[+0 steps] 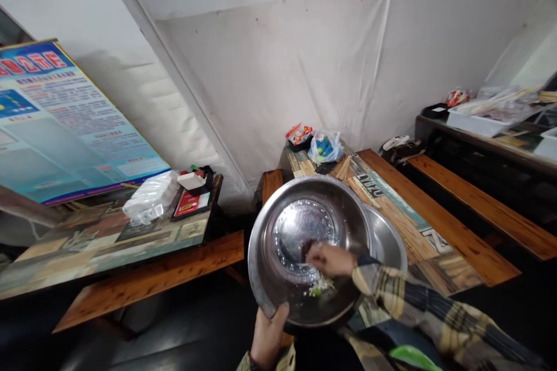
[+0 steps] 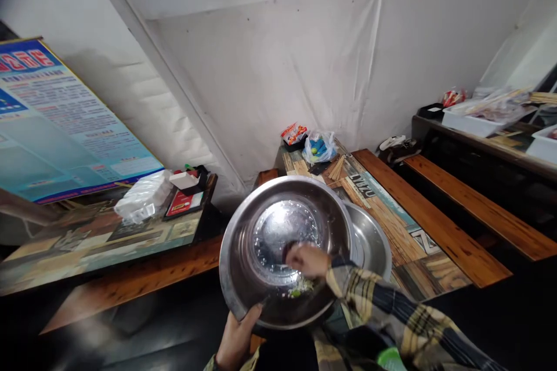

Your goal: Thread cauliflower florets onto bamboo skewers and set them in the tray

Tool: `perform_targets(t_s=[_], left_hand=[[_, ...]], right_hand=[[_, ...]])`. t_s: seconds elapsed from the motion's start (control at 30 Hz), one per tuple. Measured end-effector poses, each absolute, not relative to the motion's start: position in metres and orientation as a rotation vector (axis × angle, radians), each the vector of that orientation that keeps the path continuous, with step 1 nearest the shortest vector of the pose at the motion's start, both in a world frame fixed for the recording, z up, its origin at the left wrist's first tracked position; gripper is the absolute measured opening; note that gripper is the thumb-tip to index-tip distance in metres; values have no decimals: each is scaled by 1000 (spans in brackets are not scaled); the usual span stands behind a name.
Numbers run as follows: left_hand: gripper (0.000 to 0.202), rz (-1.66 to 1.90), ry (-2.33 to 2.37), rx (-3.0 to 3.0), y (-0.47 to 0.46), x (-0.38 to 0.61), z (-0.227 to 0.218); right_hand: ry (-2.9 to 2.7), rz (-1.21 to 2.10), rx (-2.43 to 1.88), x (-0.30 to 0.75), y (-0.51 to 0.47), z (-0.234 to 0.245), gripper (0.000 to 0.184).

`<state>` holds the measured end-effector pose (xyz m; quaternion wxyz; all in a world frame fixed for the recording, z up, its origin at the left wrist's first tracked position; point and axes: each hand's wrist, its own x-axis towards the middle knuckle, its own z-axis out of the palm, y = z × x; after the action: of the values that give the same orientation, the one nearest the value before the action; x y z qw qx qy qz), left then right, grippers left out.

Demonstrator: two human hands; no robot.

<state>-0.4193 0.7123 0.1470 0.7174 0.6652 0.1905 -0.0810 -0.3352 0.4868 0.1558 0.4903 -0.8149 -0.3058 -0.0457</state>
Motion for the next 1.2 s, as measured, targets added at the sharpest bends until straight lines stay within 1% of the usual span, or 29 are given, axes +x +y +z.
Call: perform_targets(t_s=[0.03, 0.1, 0.2, 0.3, 0.37, 0.43, 0.47, 0.53, 0.6, 0.67, 0.77, 0.87, 0.97, 1.0, 1.13, 1.2], left_hand=[[48, -175, 428, 1461, 713, -420, 146], [52, -156, 434, 1460, 712, -419, 144], [52, -88, 444, 1498, 709, -418, 143], [45, -35, 453, 1497, 710, -416, 143], [40, -24, 481, 1464, 713, -416, 144], [37, -49, 519, 1409, 715, -418, 144], [37, -69, 535, 1372, 715, -419, 144], [40, -115, 549, 1291, 715, -420, 144], [43, -117, 561, 1242, 714, -421, 144], [45, -82, 566, 1247, 713, -420, 144], [44, -25, 531, 1279, 714, -416, 145], [43, 10, 486, 1253, 718, -414, 149], [38, -36, 470, 1208, 722, -418, 153], [36, -76, 453, 1195, 723, -420, 154], [34, -190, 392, 1169, 719, -433, 159], [33, -204, 390, 1183, 713, -438, 163]], right_hand=[[-667, -143, -1994, -316, 473, 160, 16], [-475, -238, -2019, -280, 449, 166, 25], [-262, -317, -2049, -261, 440, 155, 31], [-194, -303, -2081, -295, 463, 126, 21], [-270, -204, -2091, -326, 483, 108, 14], [-389, -92, -2072, -344, 494, 101, 9], [-425, -60, -2060, -344, 494, 102, 9], [-407, -77, -2046, -328, 486, 112, 17], [-276, -184, -2055, -301, 472, 123, 28], [-156, -281, -2067, -280, 465, 129, 34], [-139, -302, -2072, -288, 481, 123, 30], [-343, -152, -2053, -327, 512, 113, 19], [-512, -23, -2013, -349, 523, 120, 13], [-508, -34, -2007, -347, 522, 127, 14], [-341, -218, -2005, -322, 513, 156, 30], [-322, -251, -2001, -324, 517, 160, 31]])
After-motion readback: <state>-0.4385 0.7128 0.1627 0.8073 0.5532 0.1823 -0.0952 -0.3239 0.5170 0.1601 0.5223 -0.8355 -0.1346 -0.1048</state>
